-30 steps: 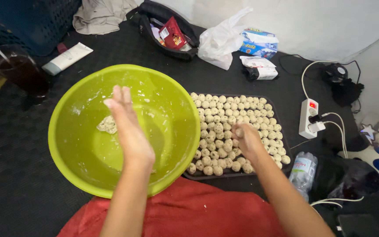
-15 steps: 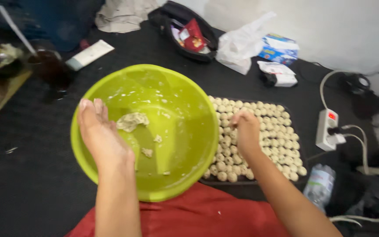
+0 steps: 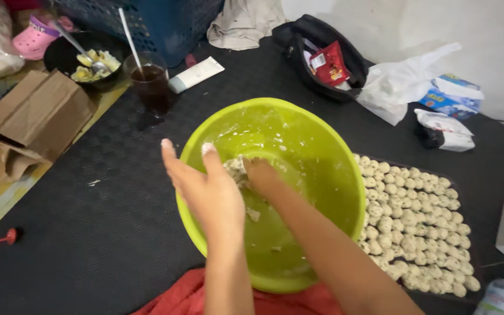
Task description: The person takes small portions of dough from a green bowl and rolls them into balls by hand, placing the finished balls onto a black tray.
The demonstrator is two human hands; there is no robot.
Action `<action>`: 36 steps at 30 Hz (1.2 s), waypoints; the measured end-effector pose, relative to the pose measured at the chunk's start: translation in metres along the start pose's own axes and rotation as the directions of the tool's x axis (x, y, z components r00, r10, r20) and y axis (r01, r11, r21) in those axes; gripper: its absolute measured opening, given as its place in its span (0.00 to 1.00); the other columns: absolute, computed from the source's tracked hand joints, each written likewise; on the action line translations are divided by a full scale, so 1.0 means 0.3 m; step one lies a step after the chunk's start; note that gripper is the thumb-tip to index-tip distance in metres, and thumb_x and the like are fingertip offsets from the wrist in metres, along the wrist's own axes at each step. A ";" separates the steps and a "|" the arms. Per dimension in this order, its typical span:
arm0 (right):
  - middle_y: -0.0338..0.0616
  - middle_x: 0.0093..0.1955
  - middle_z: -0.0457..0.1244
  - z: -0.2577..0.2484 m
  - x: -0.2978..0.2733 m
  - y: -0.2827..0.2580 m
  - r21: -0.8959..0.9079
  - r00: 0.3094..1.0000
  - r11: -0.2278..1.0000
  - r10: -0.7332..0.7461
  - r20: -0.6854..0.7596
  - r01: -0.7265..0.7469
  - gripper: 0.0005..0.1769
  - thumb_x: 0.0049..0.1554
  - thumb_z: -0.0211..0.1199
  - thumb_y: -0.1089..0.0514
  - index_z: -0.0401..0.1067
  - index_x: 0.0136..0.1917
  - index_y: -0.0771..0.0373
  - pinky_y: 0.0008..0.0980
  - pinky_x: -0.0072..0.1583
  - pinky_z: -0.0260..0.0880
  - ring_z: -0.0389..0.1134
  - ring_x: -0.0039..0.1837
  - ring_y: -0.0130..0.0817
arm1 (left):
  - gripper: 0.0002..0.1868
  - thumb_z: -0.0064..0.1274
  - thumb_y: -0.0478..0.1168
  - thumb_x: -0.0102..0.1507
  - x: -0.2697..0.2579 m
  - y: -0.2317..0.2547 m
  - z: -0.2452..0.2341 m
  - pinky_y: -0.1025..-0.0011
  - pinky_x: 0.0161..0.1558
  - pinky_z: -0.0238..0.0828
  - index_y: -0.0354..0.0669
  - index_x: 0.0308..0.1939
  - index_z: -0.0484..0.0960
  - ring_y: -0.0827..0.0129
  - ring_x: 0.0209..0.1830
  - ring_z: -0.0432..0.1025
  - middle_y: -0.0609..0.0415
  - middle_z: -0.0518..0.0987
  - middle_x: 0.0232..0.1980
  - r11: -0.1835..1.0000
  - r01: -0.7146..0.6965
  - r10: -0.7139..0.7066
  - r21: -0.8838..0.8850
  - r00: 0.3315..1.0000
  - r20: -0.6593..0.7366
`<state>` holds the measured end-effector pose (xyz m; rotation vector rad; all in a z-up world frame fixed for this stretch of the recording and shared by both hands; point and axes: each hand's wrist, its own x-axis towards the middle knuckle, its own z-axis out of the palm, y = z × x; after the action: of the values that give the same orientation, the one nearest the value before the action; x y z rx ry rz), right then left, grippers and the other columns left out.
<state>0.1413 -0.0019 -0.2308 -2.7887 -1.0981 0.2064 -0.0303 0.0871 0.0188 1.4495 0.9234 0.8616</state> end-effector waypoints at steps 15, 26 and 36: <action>0.56 0.57 0.68 -0.143 -0.021 -0.061 0.048 0.969 0.992 0.106 0.222 -0.119 0.16 0.57 0.57 0.53 0.79 0.55 0.56 0.48 0.58 0.70 0.70 0.58 0.53 | 0.33 0.46 0.43 0.68 -0.001 -0.023 -0.009 0.53 0.75 0.42 0.40 0.77 0.59 0.43 0.80 0.49 0.35 0.54 0.80 0.993 -0.092 0.085 0.074 0.992 0.090; 0.42 0.51 0.69 -0.325 -0.296 0.027 0.867 0.950 0.389 0.124 0.286 -0.312 0.26 0.51 0.61 0.66 0.69 0.64 0.61 0.30 0.51 0.72 0.70 0.49 0.29 | 0.31 0.46 0.44 0.68 -0.001 -0.047 0.022 0.54 0.75 0.43 0.37 0.74 0.63 0.45 0.80 0.51 0.34 0.59 0.78 0.987 -0.141 0.124 0.076 0.973 0.193; 0.38 0.43 0.62 -0.477 -0.564 0.062 0.999 0.960 0.046 0.280 -0.026 0.014 0.08 0.67 0.55 0.64 0.68 0.59 0.67 0.23 0.41 0.59 0.59 0.40 0.23 | 0.30 0.51 0.46 0.69 -0.141 -0.106 0.165 0.56 0.66 0.53 0.32 0.70 0.65 0.47 0.71 0.60 0.33 0.66 0.71 0.971 -0.236 0.176 -0.033 0.618 0.766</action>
<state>0.0565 -0.1423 -0.0806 -1.4537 -0.2665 0.4557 -0.0053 0.0292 -0.0168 1.7864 0.1258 0.2794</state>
